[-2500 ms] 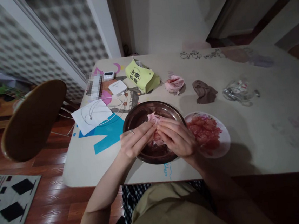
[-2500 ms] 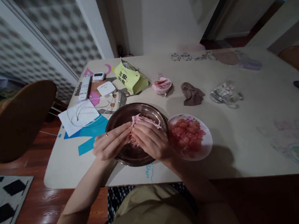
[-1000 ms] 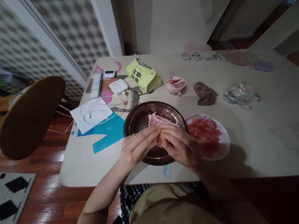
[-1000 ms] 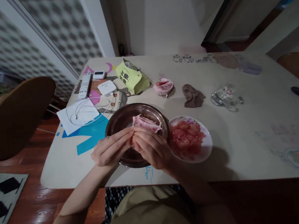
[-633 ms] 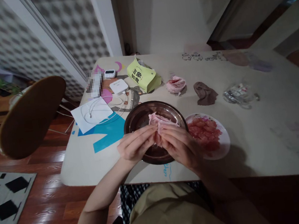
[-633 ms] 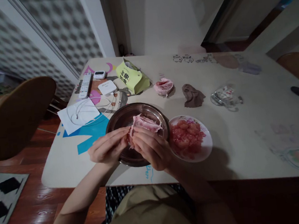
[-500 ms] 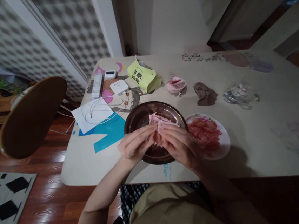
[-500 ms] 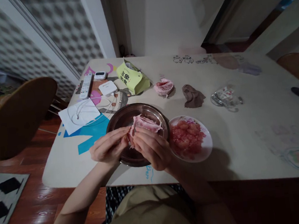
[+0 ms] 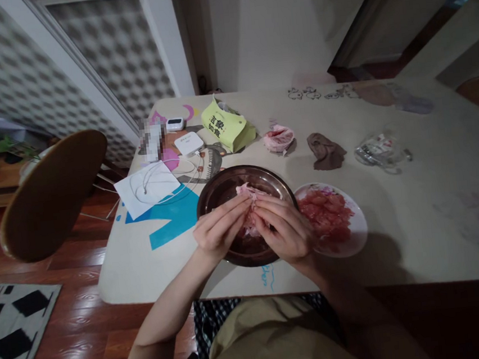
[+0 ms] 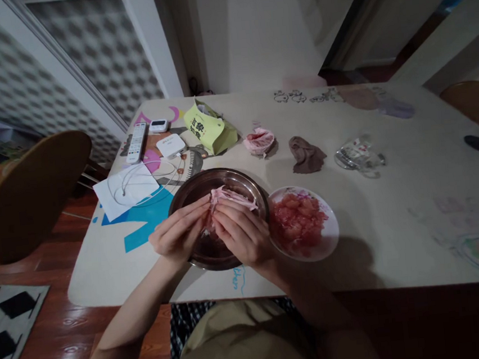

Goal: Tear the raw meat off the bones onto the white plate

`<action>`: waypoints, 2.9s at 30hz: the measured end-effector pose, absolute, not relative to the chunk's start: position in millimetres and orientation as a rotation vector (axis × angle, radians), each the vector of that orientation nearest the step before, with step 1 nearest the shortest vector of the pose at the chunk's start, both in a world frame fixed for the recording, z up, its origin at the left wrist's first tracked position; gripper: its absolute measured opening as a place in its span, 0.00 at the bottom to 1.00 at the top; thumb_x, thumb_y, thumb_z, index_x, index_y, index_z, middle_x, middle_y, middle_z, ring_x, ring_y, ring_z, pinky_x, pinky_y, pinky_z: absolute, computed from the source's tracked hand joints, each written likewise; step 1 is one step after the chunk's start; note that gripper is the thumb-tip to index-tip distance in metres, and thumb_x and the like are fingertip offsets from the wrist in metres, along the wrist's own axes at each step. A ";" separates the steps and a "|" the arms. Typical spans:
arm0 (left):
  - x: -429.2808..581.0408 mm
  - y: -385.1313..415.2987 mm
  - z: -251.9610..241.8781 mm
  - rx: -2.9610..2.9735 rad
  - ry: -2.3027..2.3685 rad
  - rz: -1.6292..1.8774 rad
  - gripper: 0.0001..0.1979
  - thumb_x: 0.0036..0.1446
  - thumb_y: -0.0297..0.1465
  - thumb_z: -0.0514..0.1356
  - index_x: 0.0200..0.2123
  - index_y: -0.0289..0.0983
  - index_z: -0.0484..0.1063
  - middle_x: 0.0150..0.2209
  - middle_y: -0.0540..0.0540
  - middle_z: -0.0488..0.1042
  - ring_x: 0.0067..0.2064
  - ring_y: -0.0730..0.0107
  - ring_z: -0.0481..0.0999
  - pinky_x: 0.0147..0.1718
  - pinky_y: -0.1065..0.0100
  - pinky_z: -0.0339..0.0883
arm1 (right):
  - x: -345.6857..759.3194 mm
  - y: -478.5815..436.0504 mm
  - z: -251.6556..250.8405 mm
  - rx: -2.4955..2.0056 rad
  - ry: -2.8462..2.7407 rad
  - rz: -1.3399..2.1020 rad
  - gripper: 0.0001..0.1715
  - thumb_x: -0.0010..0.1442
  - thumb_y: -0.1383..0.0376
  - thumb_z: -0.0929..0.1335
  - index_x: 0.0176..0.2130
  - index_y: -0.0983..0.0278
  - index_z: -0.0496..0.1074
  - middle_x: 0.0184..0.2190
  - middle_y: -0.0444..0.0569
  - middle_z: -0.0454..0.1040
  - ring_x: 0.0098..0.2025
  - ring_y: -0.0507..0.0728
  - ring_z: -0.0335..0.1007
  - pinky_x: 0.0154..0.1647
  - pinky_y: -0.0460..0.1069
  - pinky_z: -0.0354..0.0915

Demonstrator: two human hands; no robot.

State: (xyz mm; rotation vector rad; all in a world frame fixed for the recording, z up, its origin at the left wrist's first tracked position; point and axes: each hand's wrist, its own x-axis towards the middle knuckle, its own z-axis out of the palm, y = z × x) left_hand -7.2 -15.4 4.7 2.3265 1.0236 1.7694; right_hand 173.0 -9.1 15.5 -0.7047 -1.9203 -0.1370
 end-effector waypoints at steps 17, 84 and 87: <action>1.1 -4.4 11.4 1.993 1.008 1.657 0.16 0.60 0.25 0.71 0.52 0.40 0.82 0.50 0.43 0.85 0.52 0.63 0.86 0.56 0.63 0.80 | 178.5 -2.3 12.8 -0.755 -1.923 -0.135 0.22 0.66 0.78 0.71 0.58 0.65 0.74 0.49 0.54 0.83 0.55 0.59 0.81 0.58 0.55 0.80; 2.0 -10.1 2.1 1.955 0.872 1.743 0.19 0.64 0.22 0.66 0.57 0.38 0.78 0.57 0.40 0.82 0.59 0.59 0.82 0.60 0.61 0.79 | 165.2 -8.3 22.3 -0.753 -1.762 -0.232 0.20 0.63 0.78 0.72 0.52 0.63 0.76 0.45 0.53 0.85 0.49 0.59 0.84 0.53 0.55 0.82; 0.5 -8.3 3.0 2.187 0.906 1.831 0.24 0.64 0.17 0.63 0.61 0.39 0.76 0.57 0.41 0.81 0.57 0.63 0.83 0.58 0.66 0.80 | 166.2 -7.6 20.3 -0.758 -1.737 -0.240 0.20 0.62 0.78 0.73 0.51 0.63 0.76 0.44 0.52 0.85 0.48 0.58 0.84 0.51 0.54 0.82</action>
